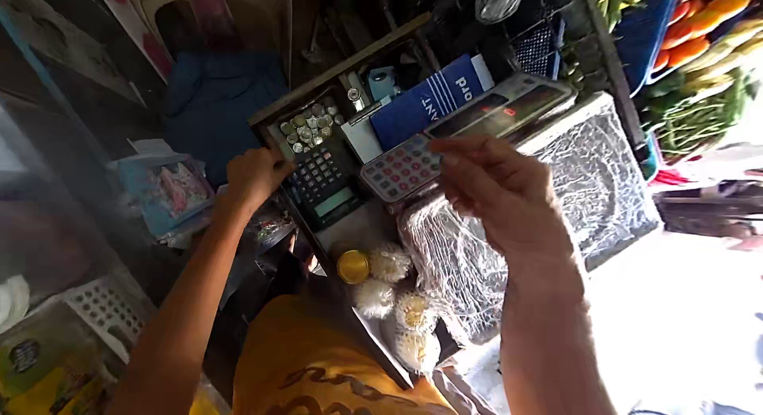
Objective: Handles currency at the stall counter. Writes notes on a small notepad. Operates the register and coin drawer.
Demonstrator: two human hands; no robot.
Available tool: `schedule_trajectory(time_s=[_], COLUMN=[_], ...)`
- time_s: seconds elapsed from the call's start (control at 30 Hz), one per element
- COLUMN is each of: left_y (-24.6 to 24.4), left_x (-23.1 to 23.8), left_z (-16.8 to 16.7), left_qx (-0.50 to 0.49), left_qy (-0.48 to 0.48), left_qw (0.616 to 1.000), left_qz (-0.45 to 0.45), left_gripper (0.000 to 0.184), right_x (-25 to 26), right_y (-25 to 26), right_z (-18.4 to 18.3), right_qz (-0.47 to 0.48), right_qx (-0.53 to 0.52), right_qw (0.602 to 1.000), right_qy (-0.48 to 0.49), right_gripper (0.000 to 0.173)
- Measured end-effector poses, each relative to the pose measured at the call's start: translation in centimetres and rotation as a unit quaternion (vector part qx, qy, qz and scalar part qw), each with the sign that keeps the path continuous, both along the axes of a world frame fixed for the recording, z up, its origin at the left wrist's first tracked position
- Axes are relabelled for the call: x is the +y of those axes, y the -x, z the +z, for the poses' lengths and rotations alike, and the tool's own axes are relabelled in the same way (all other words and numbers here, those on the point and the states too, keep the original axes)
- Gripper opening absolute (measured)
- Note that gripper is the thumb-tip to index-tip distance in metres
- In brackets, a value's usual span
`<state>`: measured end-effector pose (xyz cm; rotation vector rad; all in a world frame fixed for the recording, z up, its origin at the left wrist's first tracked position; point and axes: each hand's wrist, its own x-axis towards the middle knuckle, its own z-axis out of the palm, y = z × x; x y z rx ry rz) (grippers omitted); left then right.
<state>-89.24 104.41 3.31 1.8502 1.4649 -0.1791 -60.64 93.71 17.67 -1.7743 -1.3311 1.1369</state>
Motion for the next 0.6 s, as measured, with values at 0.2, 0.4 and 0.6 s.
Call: schedule_trajectory(time_s=[0.2, 0.4, 0.6], left_y=[-0.4, 1.1, 2.7], left_x=[-3.3, -2.6, -2.2], left_z=[0.1, -1.4, -3.9], left_qx=[-0.011, 0.038, -0.041], left_qy=[-0.024, -0.025, -0.086], left_qw=[0.998, 0.999, 0.995], left_qz=[0.049, 0.009, 0.025], left_gripper=[0.034, 0.056, 0.052], right_x=[13.5, 24.6, 28.6], right_y=[-4.4, -6.2, -7.2], right_z=[-4.0, -11.1, -17.7], right_qz=[0.043, 0.125, 0.309], right_qx=[-0.203, -0.43, -0.498], right_qw=[0.978, 0.882, 0.759], right_qy=[-0.014, 0.149, 0.283], right_gripper=[0.032, 0.033, 0.025])
